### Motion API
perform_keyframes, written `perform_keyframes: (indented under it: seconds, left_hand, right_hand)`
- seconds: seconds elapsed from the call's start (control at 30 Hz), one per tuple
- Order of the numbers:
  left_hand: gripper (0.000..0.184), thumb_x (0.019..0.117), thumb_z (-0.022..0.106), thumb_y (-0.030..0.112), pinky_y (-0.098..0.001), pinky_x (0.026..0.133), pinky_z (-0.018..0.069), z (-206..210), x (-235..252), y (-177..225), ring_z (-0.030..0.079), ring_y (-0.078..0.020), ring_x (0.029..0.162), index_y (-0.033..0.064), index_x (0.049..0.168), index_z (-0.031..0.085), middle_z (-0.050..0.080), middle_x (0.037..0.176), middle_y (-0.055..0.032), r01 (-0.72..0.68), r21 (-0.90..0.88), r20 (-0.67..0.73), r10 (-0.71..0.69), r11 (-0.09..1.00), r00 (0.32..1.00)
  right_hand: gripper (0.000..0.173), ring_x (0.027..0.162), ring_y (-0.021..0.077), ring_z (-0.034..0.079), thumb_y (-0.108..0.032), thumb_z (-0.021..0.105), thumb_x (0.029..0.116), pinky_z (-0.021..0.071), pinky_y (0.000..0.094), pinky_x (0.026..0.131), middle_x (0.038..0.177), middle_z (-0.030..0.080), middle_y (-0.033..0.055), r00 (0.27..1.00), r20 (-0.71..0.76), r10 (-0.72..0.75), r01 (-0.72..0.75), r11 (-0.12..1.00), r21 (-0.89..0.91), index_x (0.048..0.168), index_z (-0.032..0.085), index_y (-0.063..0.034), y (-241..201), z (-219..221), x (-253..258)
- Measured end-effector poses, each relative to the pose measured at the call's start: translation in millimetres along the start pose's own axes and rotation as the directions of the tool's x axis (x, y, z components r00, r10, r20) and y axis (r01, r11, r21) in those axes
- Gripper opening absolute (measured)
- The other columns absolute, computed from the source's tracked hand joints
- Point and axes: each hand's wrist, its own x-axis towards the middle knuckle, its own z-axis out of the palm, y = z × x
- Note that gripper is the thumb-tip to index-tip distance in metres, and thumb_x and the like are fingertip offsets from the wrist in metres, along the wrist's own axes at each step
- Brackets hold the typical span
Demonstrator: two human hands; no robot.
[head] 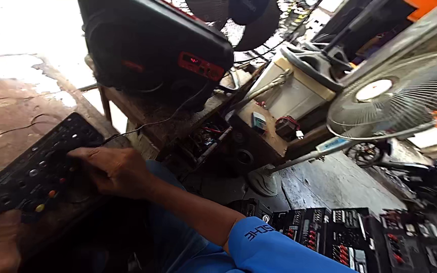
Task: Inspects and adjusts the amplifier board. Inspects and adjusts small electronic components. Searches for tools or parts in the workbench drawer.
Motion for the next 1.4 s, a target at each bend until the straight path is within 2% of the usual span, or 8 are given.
perform_keyframes:
  seconds: [0.07,0.17,0.3,0.4,0.9,1.1,1.2,1.4]
  left_hand:
    - [0.04,0.109,0.046,0.024,-0.0426,0.082,0.0536,-2,0,1,0.067,-0.0273,0.091,-0.0125,0.108,0.063,0.066,0.096,-0.0273,-0.043,0.092,-0.045,0.047,0.995,0.998]
    - [0.035,0.105,0.047,0.025,-0.0491,0.069,0.0496,-5,3,11,0.063,-0.0314,0.077,-0.0059,0.096,0.063,0.061,0.083,-0.0201,-0.086,0.211,-0.126,0.114,0.974,0.985]
    - [0.029,0.1051,0.051,0.023,-0.0425,0.075,0.0525,-5,4,12,0.064,-0.0232,0.083,0.0007,0.097,0.067,0.064,0.088,-0.0123,-0.09,0.192,-0.125,0.116,0.977,0.985]
    - [0.027,0.1057,0.052,0.024,-0.0384,0.077,0.0538,-4,4,12,0.065,-0.0189,0.086,0.0037,0.099,0.069,0.066,0.091,-0.0086,-0.082,0.165,-0.117,0.102,0.983,0.988]
    - [0.026,0.1059,0.051,0.023,-0.0372,0.076,0.0527,-5,4,11,0.065,-0.0183,0.086,0.004,0.097,0.068,0.065,0.09,-0.0079,-0.097,0.153,-0.125,0.117,0.983,0.985]
    - [0.022,0.1006,0.058,0.022,-0.0398,0.08,0.0562,0,5,21,0.066,-0.0204,0.088,0.0046,0.093,0.071,0.067,0.09,-0.0076,-0.043,0.183,-0.191,0.078,0.982,0.979]
    - [0.016,0.0963,0.065,0.018,-0.0348,0.078,0.0565,2,9,18,0.066,-0.0149,0.083,0.0067,0.087,0.072,0.067,0.082,-0.0031,-0.076,0.18,-0.235,0.118,0.981,0.965]
    - [0.024,0.1027,0.056,0.017,-0.0398,0.088,0.0547,-6,11,15,0.069,-0.0234,0.091,-0.0004,0.093,0.07,0.07,0.09,-0.012,-0.134,0.119,-0.159,0.152,0.984,0.976]
  right_hand:
    - [0.032,0.095,0.0167,0.074,0.0,0.068,0.087,0.0632,0.036,0.079,0.113,0.075,0.0104,1.0,0.014,0.017,-0.017,0.999,-0.032,0.118,0.073,0.0013,-1,-1,-1]
    - [0.029,0.085,0.0155,0.073,-0.011,0.07,0.093,0.0619,0.0347,0.07,0.106,0.075,0.0095,0.998,0.009,0.066,-0.065,0.994,-0.088,0.119,0.072,0.0001,-3,-1,-1]
    - [0.02,0.078,0.0131,0.071,-0.014,0.068,0.0966,0.0607,0.0327,0.068,0.098,0.076,0.0086,0.997,-0.062,0.054,-0.061,0.991,-0.12,0.11,0.074,-0.001,4,9,-2]
    - [0.02,0.079,0.013,0.071,-0.012,0.068,0.097,0.0604,0.032,0.068,0.101,0.075,0.0083,0.997,-0.035,0.067,-0.071,0.99,-0.12,0.114,0.073,-0.0025,0,5,-4]
    - [0.025,0.075,0.0111,0.068,-0.005,0.063,0.0961,0.0579,0.0305,0.065,0.099,0.075,0.0081,1.0,-0.017,0.026,-0.026,0.999,-0.018,0.118,0.074,-0.0023,4,6,-5]
    - [0.026,0.098,0.018,0.074,-0.01,0.061,0.1002,0.062,0.0375,0.085,0.117,0.075,0.01,0.997,0.075,0.007,0.003,0.99,-0.14,0.122,0.074,-0.0057,2,-6,-3]
    - [0.025,0.085,0.0251,0.074,-0.012,0.058,0.101,0.0592,0.0433,0.075,0.106,0.076,0.0169,0.999,0.039,0.001,0.006,0.985,-0.173,0.117,0.075,-0.0027,0,1,0]
    - [0.025,0.088,0.0328,0.073,-0.01,0.06,0.1023,0.0574,0.0405,0.084,0.101,0.072,0.0281,0.998,0.056,0.002,0.007,0.988,-0.154,0.112,0.072,0.0094,-3,3,4]
